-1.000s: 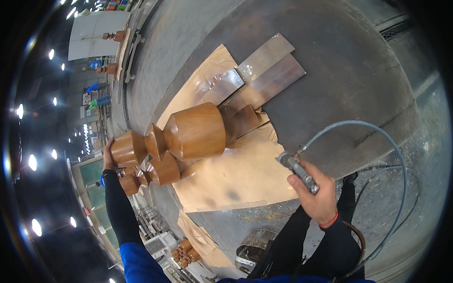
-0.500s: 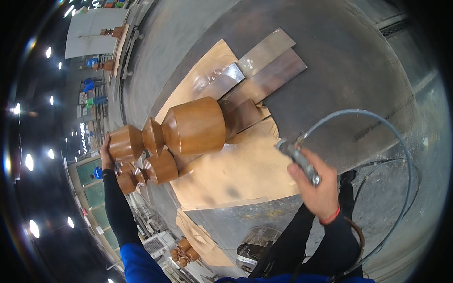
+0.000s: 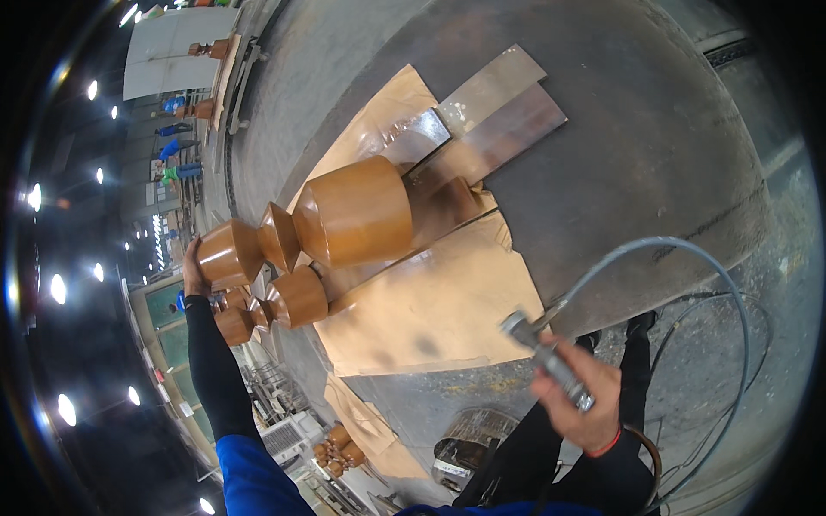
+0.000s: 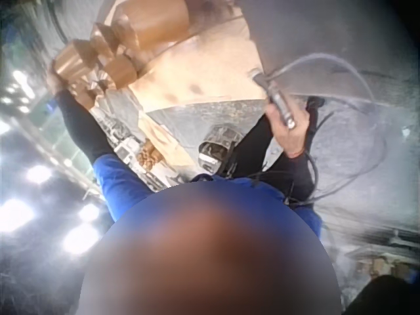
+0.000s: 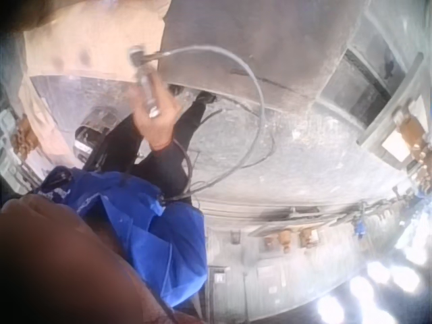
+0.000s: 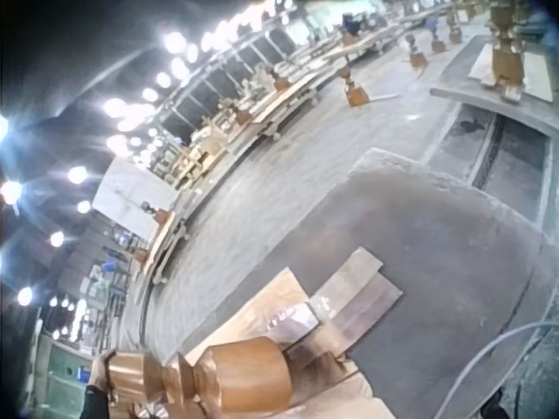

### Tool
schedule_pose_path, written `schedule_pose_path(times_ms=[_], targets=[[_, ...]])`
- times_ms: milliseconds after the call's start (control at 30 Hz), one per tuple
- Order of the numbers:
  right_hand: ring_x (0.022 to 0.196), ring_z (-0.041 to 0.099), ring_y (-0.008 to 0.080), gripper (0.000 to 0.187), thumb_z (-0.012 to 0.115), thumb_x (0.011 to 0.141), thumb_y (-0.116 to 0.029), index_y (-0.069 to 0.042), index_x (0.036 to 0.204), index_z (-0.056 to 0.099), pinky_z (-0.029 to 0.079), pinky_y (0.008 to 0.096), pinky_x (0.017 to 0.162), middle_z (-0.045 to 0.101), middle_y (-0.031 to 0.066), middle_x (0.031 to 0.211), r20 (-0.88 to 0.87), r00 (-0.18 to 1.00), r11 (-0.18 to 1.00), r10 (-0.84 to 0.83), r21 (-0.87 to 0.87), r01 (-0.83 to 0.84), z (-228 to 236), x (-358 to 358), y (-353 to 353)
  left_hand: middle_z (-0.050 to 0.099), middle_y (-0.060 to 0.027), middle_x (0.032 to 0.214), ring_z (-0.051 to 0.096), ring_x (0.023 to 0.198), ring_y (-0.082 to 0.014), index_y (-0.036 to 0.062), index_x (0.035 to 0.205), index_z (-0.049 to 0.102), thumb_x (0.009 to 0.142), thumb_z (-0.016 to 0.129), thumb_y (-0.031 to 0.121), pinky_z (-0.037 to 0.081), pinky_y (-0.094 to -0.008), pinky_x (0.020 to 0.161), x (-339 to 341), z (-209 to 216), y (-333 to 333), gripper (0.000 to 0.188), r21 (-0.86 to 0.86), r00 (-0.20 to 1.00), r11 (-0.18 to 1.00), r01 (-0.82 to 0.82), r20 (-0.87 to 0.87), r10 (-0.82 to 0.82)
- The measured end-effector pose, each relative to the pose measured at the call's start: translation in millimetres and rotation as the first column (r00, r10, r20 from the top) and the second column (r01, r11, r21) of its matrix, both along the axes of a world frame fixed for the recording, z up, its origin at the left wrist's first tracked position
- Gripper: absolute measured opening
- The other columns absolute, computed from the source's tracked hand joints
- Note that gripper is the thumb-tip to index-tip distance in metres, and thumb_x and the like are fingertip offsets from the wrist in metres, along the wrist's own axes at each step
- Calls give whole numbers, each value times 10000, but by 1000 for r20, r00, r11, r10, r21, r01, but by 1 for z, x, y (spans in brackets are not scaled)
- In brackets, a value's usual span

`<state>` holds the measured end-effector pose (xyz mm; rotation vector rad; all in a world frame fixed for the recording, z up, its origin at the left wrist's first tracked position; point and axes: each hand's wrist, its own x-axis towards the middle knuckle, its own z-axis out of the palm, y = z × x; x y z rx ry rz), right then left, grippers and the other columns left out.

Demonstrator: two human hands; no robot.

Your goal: The person uses a spray gun to apply a brown finish to several wooden turned objects on a workbench. They rotate each piece by hand to coat all sides, then place it back on the bench before moving to the next item.

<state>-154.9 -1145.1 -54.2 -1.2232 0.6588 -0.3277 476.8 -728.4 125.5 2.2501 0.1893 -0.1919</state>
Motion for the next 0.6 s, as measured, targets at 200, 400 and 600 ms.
schedule_pose_path(times_ms=[200, 400, 600], targets=[[792, 775, 198, 532, 892, 908, -220, 43, 1335, 717, 604, 322, 729, 779, 136, 887, 257, 949, 977, 181, -155, -144, 18, -5, -2, 744, -75, 1151, 725, 1049, -262, 105, 1239, 708, 1030, 634, 451, 586, -434, 940, 0, 2, -3, 411, 58, 994, 994, -93, -44, 95], [793, 776, 203, 547, 910, 878, -172, 69, 1328, 713, 599, 313, 729, 771, 140, 890, -47, 998, 993, 44, -103, -49, 1, 14, -19, 718, -109, 1272, 680, 1155, -310, 129, 1316, 691, 995, 616, 548, 544, -529, 1003, 2, 2, 3, 533, 45, 975, 985, -169, -140, 174], [769, 778, 230, 554, 915, 876, -167, 90, 1322, 708, 599, 314, 723, 764, 129, 852, 293, 927, 970, 233, -135, -201, 17, 9, -15, 745, -108, 1223, 711, 1079, -320, 123, 1259, 711, 1015, 576, 536, 571, -531, 955, 0, 7, -12, 498, 141, 955, 960, -243, -136, 262]])
